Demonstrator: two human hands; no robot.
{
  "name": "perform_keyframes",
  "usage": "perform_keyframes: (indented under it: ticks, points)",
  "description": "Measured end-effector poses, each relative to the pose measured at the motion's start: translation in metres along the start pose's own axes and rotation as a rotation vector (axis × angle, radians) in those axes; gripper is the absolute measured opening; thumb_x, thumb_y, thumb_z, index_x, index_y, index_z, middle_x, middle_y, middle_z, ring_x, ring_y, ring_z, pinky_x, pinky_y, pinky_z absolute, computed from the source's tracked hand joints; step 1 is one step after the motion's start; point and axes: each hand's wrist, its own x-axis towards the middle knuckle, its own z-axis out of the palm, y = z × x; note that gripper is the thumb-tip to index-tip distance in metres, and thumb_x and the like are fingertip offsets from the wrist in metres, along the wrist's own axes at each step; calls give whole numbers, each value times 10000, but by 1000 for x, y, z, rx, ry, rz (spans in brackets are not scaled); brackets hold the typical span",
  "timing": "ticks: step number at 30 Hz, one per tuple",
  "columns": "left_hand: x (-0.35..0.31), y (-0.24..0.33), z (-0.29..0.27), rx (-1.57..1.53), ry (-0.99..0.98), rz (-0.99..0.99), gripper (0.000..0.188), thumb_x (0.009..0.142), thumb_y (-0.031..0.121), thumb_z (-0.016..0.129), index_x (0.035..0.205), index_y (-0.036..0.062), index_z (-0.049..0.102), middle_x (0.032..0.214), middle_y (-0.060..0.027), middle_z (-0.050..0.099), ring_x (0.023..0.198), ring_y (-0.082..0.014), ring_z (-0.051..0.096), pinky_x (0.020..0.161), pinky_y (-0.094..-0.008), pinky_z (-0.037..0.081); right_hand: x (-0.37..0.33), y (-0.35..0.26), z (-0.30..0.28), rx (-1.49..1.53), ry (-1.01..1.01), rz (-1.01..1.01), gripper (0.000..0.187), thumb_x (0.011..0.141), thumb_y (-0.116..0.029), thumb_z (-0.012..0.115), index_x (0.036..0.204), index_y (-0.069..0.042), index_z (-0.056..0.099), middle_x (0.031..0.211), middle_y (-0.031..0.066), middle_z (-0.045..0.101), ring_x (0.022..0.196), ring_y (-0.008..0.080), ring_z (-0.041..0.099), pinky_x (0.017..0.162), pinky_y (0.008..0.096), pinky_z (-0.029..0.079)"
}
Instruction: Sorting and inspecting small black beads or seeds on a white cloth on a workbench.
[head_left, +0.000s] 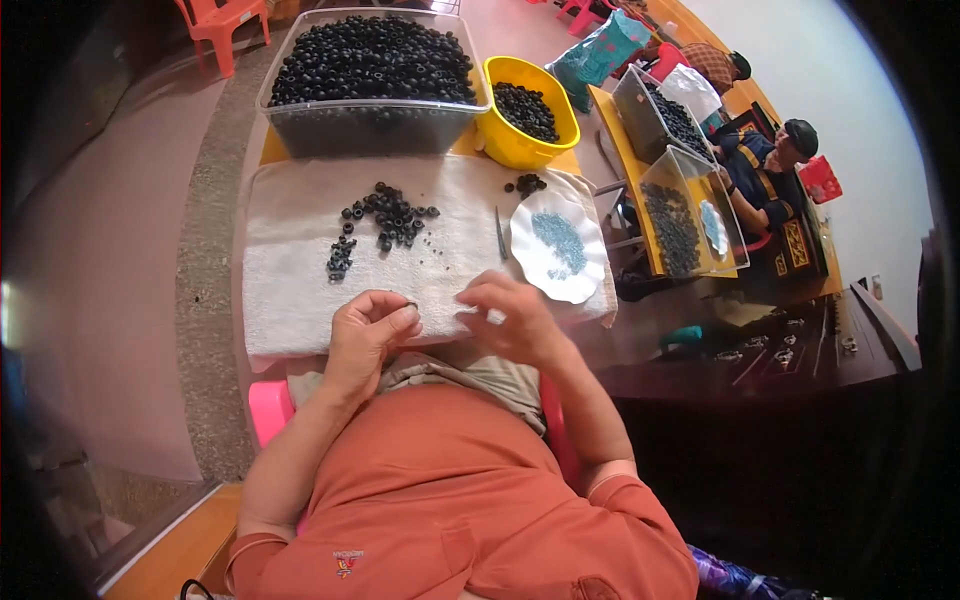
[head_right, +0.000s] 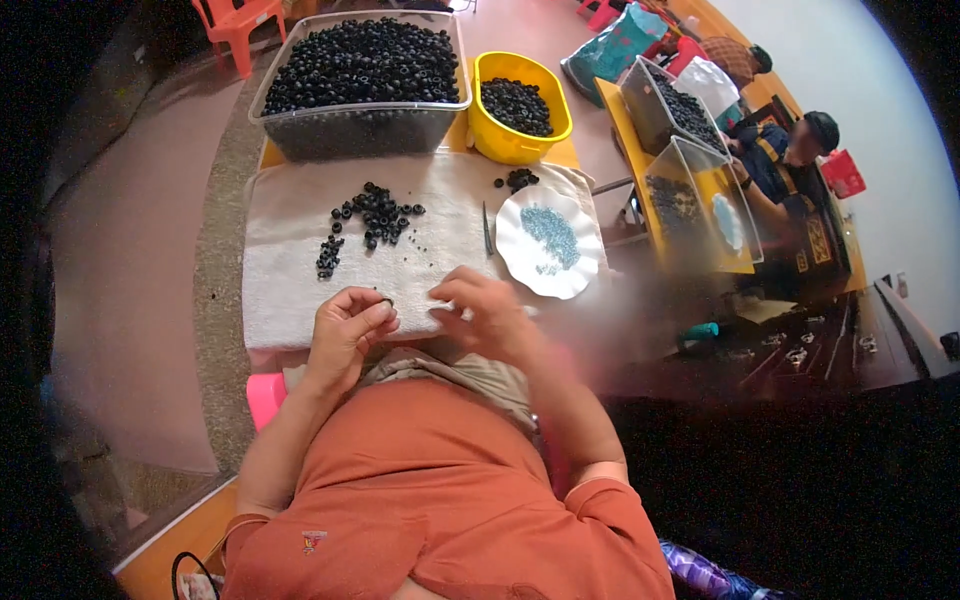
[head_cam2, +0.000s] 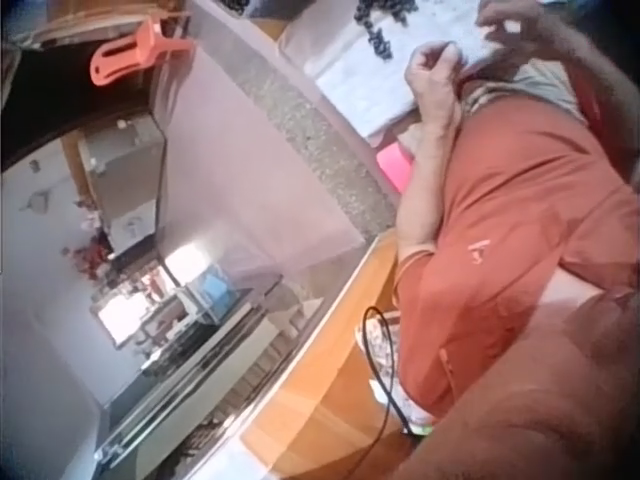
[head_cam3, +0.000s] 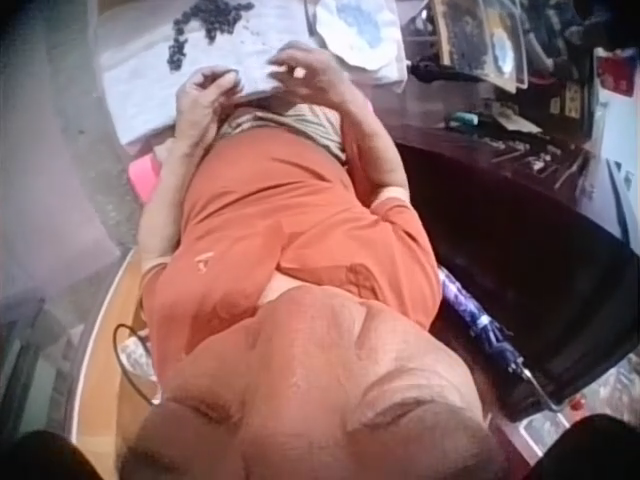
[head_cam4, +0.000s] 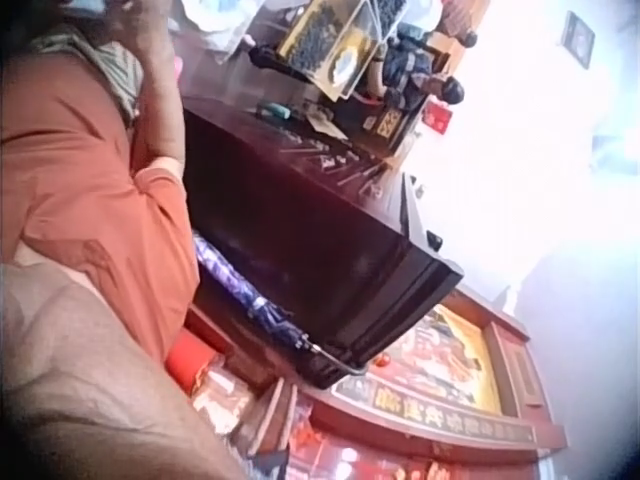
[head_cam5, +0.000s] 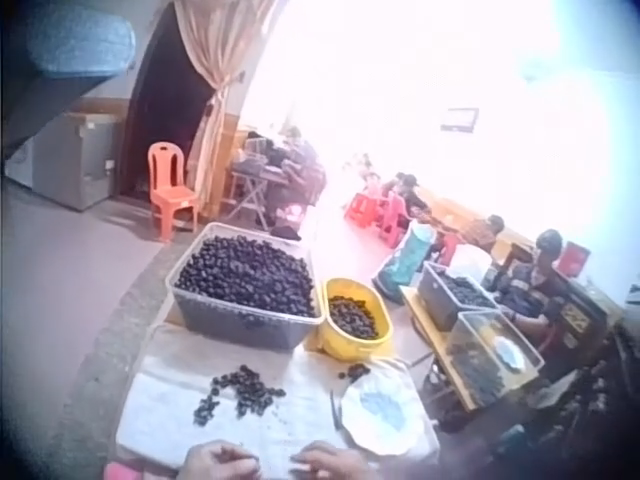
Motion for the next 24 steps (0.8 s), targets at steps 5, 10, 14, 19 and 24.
perform_keyframes:
  ticks: [5, 10, 14, 19, 24]
  points:
    - [-2, -2, 3, -1, 8, 1, 129, 862, 2, 687, 974, 19, 625, 889, -68, 664, 803, -153, 658, 766, -291, 576, -19, 27, -55, -293, 125, 232, 149, 792, -17, 704, 939, -22, 679, 903, 119, 661, 759, 234, 675, 654, 320, 525]
    - [0, -3, 3, 31, 9, -9, 130, 859, 1, 692, 969, 18, 625, 894, -70, 664, 801, -156, 656, 755, -285, 569, -34, 54, -87, -640, 17, 403, 183, 783, -83, 683, 954, -20, 697, 936, 160, 658, 878, 339, 656, 783, 395, 514]
    - [0, -2, 5, 36, 14, -17, 132, 859, 0, 691, 970, 17, 621, 888, -71, 660, 788, -156, 650, 754, -284, 564, -30, 58, -89, -571, -71, 492, 163, 807, -120, 634, 907, -11, 701, 942, 186, 652, 925, 378, 625, 832, 421, 488]
    - [0, -3, 3, 41, 10, -11, 135, 859, 5, 692, 972, 19, 620, 879, -71, 658, 781, -158, 648, 745, -283, 560, -23, 61, -83, -606, -121, 504, 154, 837, -145, 577, 818, -63, 707, 919, 180, 654, 885, 382, 639, 822, 453, 489]
    - [0, -2, 5, 43, 4, -11, 134, 858, 7, 693, 970, 17, 620, 871, -72, 657, 784, -161, 648, 744, -284, 556, -21, 77, -80, -629, -100, 435, 142, 799, -112, 557, 756, -12, 649, 821, 227, 616, 813, 410, 612, 738, 456, 485]
